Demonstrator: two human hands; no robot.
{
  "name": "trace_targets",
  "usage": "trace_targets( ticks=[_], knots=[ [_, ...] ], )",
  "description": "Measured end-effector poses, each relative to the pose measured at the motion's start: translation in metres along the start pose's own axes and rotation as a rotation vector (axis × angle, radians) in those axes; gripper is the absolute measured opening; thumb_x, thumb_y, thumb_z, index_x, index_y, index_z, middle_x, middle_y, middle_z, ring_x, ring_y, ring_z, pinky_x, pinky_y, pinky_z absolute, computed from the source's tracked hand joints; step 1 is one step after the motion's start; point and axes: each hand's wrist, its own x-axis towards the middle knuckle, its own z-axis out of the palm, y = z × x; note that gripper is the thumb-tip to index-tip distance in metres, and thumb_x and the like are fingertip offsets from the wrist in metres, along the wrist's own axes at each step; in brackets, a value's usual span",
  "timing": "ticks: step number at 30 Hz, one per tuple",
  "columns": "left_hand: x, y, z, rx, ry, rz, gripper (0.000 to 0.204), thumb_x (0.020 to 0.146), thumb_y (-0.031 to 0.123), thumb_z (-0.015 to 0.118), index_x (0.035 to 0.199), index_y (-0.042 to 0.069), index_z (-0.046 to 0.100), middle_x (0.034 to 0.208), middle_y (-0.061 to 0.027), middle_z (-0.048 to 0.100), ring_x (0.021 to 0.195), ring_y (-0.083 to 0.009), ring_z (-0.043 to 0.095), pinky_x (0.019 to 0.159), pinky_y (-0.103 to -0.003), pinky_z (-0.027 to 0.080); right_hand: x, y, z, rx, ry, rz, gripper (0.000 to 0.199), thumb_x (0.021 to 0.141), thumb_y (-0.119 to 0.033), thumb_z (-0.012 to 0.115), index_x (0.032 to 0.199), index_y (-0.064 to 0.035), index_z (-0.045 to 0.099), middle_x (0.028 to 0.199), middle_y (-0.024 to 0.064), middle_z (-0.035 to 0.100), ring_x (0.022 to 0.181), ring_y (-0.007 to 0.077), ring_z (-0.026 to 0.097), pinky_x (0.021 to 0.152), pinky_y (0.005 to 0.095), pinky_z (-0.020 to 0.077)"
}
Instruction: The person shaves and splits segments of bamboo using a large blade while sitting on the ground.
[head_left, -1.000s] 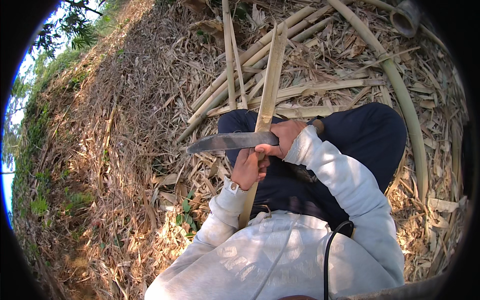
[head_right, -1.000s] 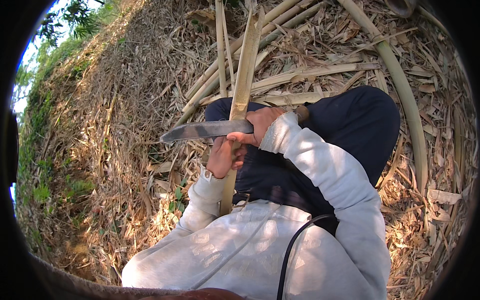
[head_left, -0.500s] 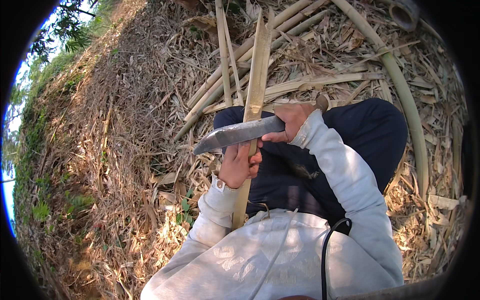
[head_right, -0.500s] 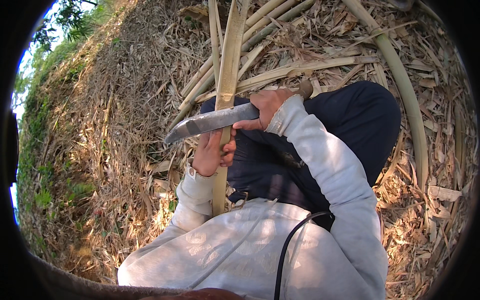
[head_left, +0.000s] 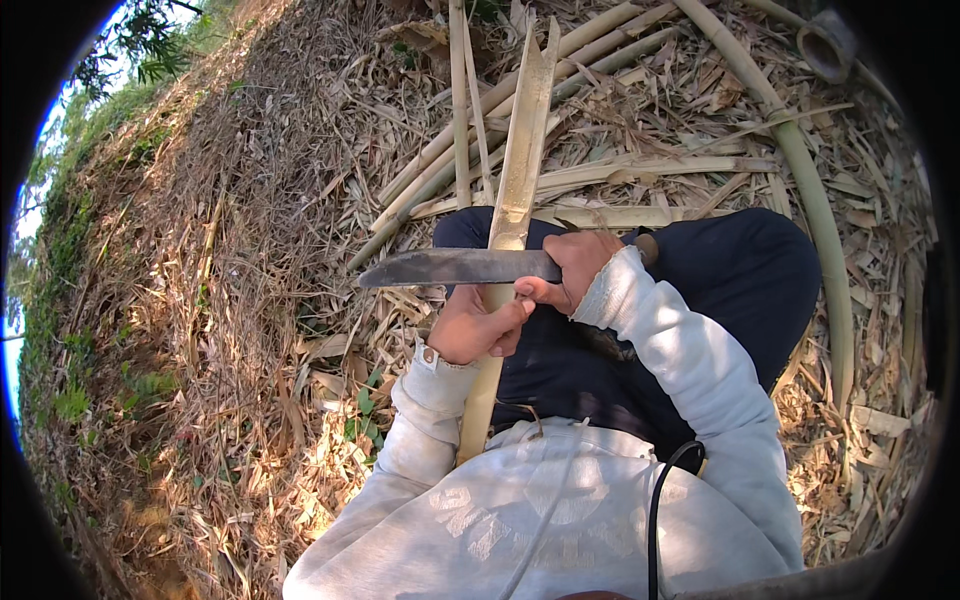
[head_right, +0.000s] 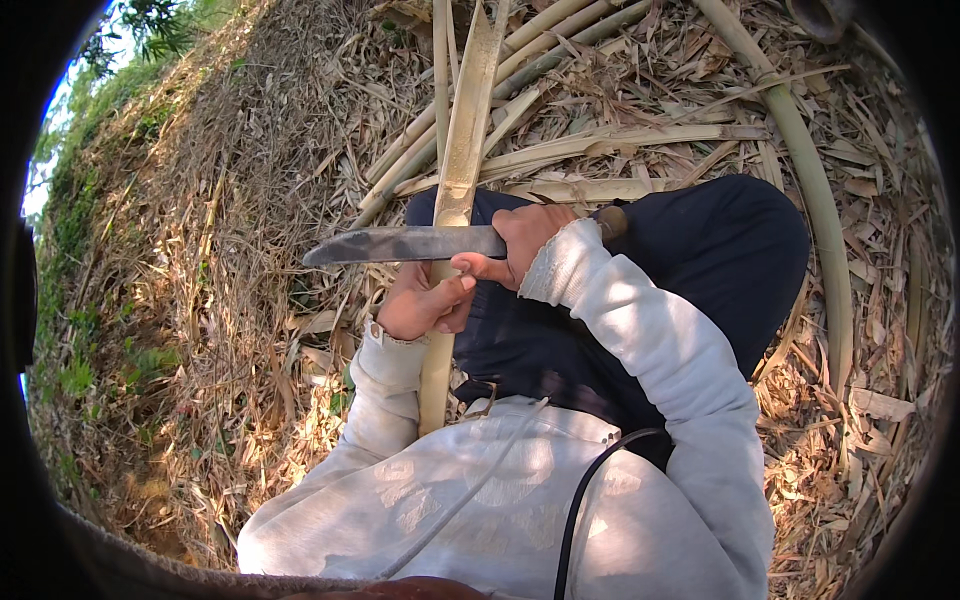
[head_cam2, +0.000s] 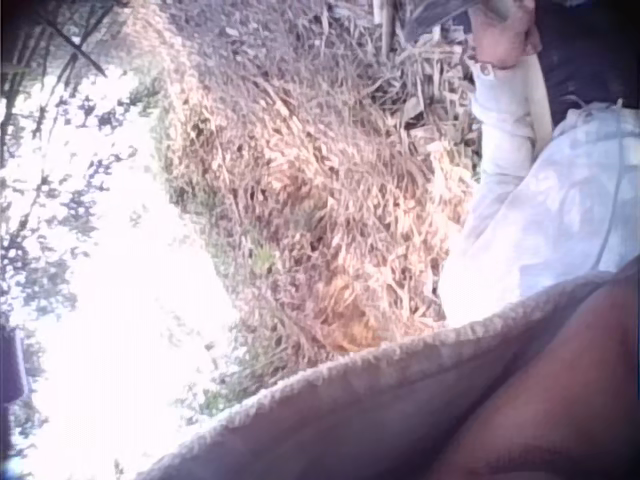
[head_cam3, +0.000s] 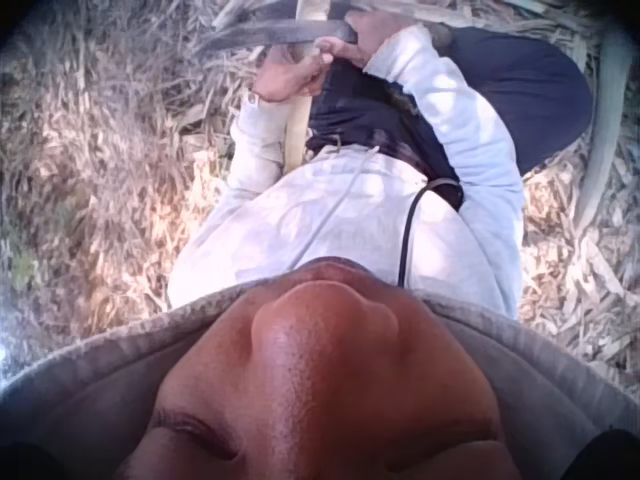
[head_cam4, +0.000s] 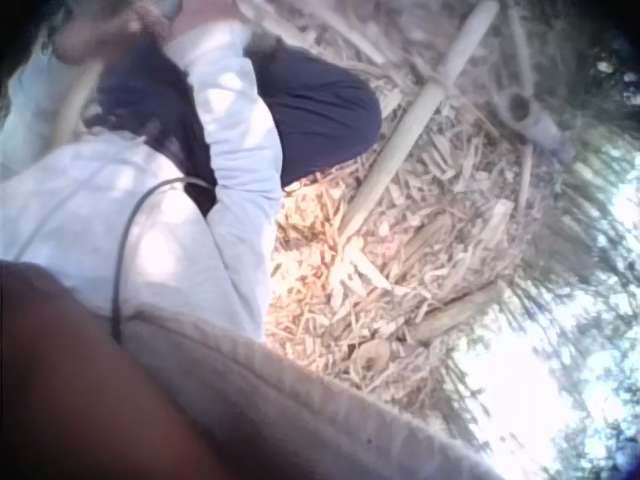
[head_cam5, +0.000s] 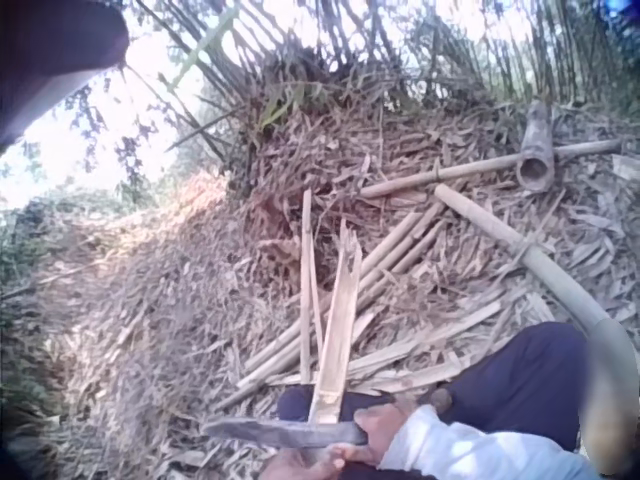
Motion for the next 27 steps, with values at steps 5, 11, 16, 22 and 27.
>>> trace_targets(
  ticks=[5, 11, 16, 22, 27],
  knots=[
    [0.002, -0.002, 0.010, 0.223, 0.020, 0.048, 0.020, 0.084, 0.012, 0.074, 0.091, 0.006, 0.056, 0.063, 0.0040, 0.053, 0.044, -0.0049, 0.046, 0.038, -0.024, 0.034, -0.011, -0.005, 0.006, -0.022, 0.060, -0.035, 0.081, 0.078, -0.083, 0.047, 0.082, -0.0043, 0.067, 0.080, 0.0175, 0.068, 0.080, 0.0370, 0.068, 0.075, 0.0465, 0.0542],
    [-0.001, 0.000, 0.041, 0.303, 0.207, -0.009, 0.025, 0.091, 0.026, 0.070, 0.087, 0.006, 0.057, 0.057, 0.0039, 0.051, 0.039, -0.0058, 0.045, 0.036, -0.023, 0.033, -0.002, 0.018, 0.005, -0.020, 0.232, -0.127, 0.082, 0.075, -0.083, 0.050, 0.077, -0.0034, 0.067, 0.072, 0.0150, 0.067, 0.070, 0.0355, 0.068, 0.067, 0.0454, 0.0547],
    [-0.005, 0.001, 0.039, 0.306, 0.269, -0.069, 0.032, 0.093, 0.033, 0.067, 0.084, 0.006, 0.053, 0.054, 0.0022, 0.047, 0.039, -0.0074, 0.044, 0.036, -0.024, 0.032, 0.000, 0.027, 0.003, -0.107, 0.319, -0.179, 0.081, 0.074, -0.084, 0.051, 0.076, -0.0039, 0.067, 0.072, 0.0149, 0.067, 0.070, 0.0349, 0.068, 0.067, 0.0461, 0.0541],
    [-0.061, -0.022, 0.026, 0.091, 0.164, -0.211, 0.037, 0.102, 0.035, 0.051, 0.077, 0.008, 0.046, 0.054, 0.0008, 0.040, 0.038, -0.0084, 0.036, 0.036, -0.025, 0.026, 0.050, 0.121, -0.073, 0.223, 0.737, 0.365, 0.089, 0.089, -0.078, 0.031, 0.064, 0.0020, 0.058, 0.052, 0.0188, 0.051, 0.056, 0.0371, 0.056, 0.060, 0.0446, 0.0454],
    [-0.041, 0.017, 0.005, -0.055, 0.265, -0.067, 0.047, 0.104, 0.049, 0.034, 0.094, 0.006, 0.051, 0.052, 0.0005, 0.037, 0.036, -0.0087, 0.035, 0.035, -0.024, 0.028, 0.047, 0.098, -0.039, 0.635, 0.704, 0.071, 0.081, 0.091, -0.073, 0.038, 0.062, 0.0013, 0.054, 0.049, 0.0122, 0.046, 0.049, 0.0228, 0.048, 0.052, 0.0353, 0.0389]
  ],
)
